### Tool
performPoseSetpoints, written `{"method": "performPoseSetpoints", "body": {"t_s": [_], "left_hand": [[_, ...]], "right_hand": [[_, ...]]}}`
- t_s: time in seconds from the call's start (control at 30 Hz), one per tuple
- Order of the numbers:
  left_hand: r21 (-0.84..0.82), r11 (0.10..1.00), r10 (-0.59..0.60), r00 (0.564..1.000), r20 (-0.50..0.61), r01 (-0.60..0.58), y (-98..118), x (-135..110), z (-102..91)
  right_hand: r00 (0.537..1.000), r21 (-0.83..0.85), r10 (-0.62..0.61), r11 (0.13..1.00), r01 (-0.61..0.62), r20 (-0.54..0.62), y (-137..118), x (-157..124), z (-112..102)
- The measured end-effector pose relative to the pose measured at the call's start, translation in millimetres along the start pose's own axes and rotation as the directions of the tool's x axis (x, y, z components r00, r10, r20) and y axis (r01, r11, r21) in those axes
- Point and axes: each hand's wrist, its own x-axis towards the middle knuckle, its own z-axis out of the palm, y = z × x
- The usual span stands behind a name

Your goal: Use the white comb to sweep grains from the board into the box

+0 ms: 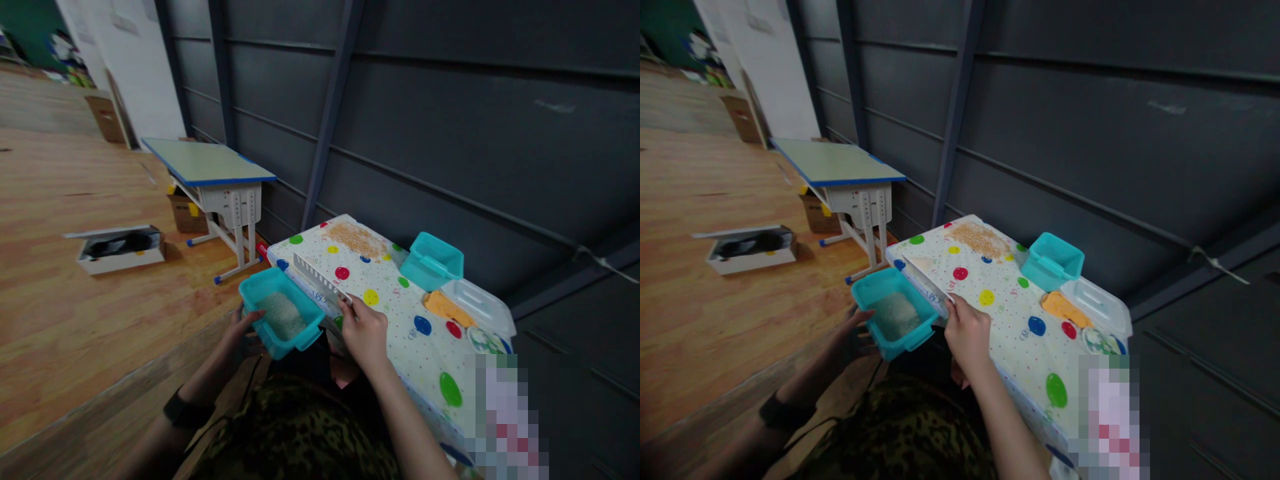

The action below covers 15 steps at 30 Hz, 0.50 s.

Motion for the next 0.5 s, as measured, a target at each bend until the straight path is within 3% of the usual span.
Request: {"method": "performPoseSetpoints", "body": {"t_s": [0.3, 0.5], "left_hand": [[0.044, 0.999, -0.014, 1.000, -0.010, 0.015, 21, 18, -13.8], [0.069, 0.997, 0.016, 1.000, 0.010, -0.016, 32, 14, -16.3]], "right_hand": [[0.952, -0.144, 0.090, 0.988, -0.050, 0.291, -20, 79, 40], [0.914, -0.186, 0.071, 0.982, 0.005, 0.399, -27, 91, 51]]}}
